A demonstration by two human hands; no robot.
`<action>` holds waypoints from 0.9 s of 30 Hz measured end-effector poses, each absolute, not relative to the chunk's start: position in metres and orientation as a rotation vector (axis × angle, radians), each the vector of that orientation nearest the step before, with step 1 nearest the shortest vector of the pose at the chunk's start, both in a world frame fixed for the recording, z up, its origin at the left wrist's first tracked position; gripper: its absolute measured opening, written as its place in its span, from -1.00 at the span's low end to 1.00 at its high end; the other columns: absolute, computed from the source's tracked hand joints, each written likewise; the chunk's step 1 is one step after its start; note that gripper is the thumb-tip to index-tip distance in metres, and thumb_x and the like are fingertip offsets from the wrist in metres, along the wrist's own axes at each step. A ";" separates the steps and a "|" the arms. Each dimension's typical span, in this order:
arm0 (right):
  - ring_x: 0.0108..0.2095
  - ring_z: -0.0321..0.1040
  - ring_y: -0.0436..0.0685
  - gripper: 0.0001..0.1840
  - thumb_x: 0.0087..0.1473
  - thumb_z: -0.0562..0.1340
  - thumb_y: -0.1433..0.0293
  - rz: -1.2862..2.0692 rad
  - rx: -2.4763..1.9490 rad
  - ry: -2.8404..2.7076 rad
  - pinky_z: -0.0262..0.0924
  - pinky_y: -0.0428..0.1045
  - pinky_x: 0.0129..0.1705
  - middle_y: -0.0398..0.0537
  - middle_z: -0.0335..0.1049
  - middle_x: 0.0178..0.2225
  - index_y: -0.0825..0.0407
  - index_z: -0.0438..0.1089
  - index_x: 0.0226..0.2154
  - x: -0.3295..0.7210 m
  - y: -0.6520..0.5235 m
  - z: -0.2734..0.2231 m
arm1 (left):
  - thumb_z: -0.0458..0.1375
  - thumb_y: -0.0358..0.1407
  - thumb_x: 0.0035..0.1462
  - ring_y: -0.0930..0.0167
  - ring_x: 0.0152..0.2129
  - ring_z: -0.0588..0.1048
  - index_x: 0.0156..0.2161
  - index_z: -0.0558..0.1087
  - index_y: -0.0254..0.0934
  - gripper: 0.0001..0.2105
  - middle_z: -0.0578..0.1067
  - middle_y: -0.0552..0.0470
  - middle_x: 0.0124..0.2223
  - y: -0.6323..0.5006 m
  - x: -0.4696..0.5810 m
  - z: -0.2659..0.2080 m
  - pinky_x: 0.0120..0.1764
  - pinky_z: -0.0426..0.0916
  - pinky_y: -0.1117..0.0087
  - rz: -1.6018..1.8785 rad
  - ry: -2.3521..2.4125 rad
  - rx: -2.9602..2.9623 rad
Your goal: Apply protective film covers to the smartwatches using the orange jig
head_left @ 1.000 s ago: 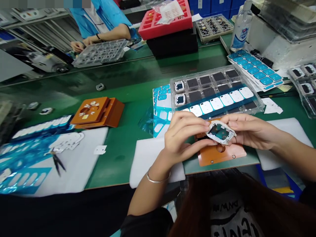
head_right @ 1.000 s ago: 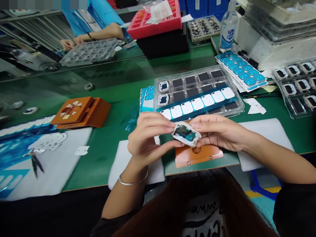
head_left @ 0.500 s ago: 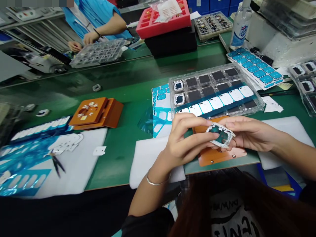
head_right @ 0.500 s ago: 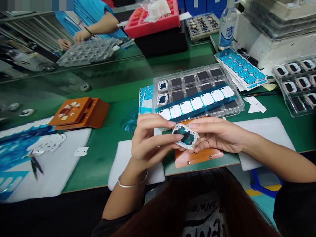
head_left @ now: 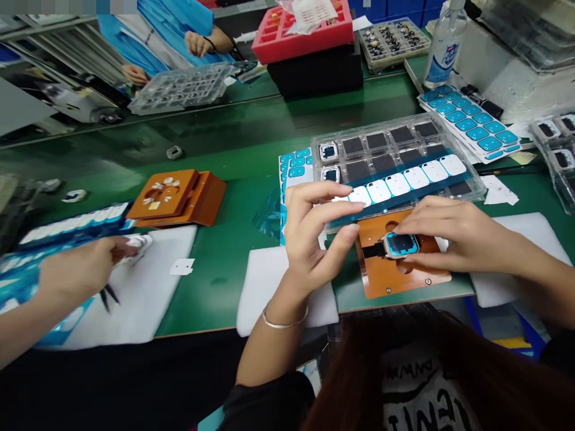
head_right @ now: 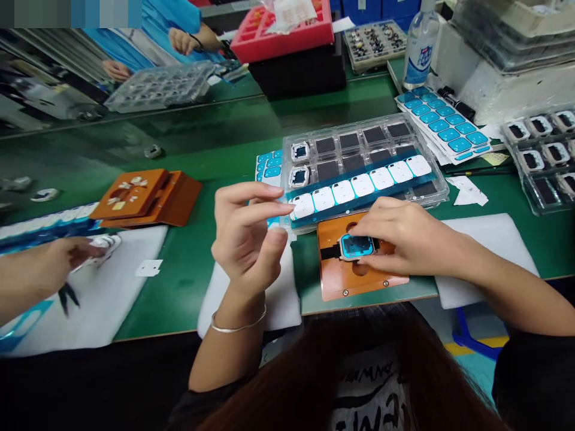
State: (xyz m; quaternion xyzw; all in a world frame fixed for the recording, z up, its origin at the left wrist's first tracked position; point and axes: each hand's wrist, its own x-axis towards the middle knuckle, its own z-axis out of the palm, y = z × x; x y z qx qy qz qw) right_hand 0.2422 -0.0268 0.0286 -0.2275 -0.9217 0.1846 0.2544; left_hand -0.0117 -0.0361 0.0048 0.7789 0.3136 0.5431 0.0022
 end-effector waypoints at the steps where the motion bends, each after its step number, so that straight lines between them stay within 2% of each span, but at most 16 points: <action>1: -0.19 0.41 0.18 -0.76 0.21 0.27 0.30 0.490 -0.619 -2.511 0.35 0.10 -0.17 -0.02 0.58 -0.20 0.01 0.51 -0.09 0.241 -0.028 0.028 | 0.03 -0.19 0.33 0.32 -0.11 0.43 -0.02 0.42 -0.04 -0.80 0.45 0.01 -0.05 -0.037 -0.011 0.005 -0.15 0.38 0.22 1.684 0.977 2.455; 9: -0.17 0.27 0.23 -0.73 0.14 0.31 0.33 0.480 -0.669 -2.521 0.31 0.12 -0.18 0.03 0.54 -0.18 0.06 0.50 -0.10 0.237 -0.030 0.020 | 0.09 -0.23 0.31 0.32 -0.10 0.44 -0.03 0.42 -0.10 -0.83 0.49 -0.01 -0.05 -0.037 -0.008 0.008 -0.08 0.34 0.16 1.628 1.011 2.471; 16: -0.13 0.22 0.25 -0.71 0.03 0.35 0.35 0.537 -0.794 -2.504 0.24 0.16 -0.11 0.04 0.45 -0.11 0.02 0.48 -0.14 0.232 -0.031 0.017 | 0.12 -0.24 0.28 0.30 -0.09 0.46 -0.02 0.40 -0.10 -0.82 0.50 0.00 -0.06 -0.037 -0.007 0.008 -0.06 0.35 0.15 1.615 1.039 2.489; 27: -0.10 0.18 0.30 -0.67 -0.01 0.41 0.26 0.598 -0.938 -2.481 0.19 0.18 -0.12 0.04 0.45 -0.08 0.00 0.52 -0.16 0.232 -0.031 0.015 | 0.17 -0.30 0.23 0.30 -0.10 0.46 -0.03 0.40 -0.10 -0.80 0.51 0.01 -0.07 -0.035 -0.007 0.008 -0.07 0.35 0.15 1.620 1.041 2.485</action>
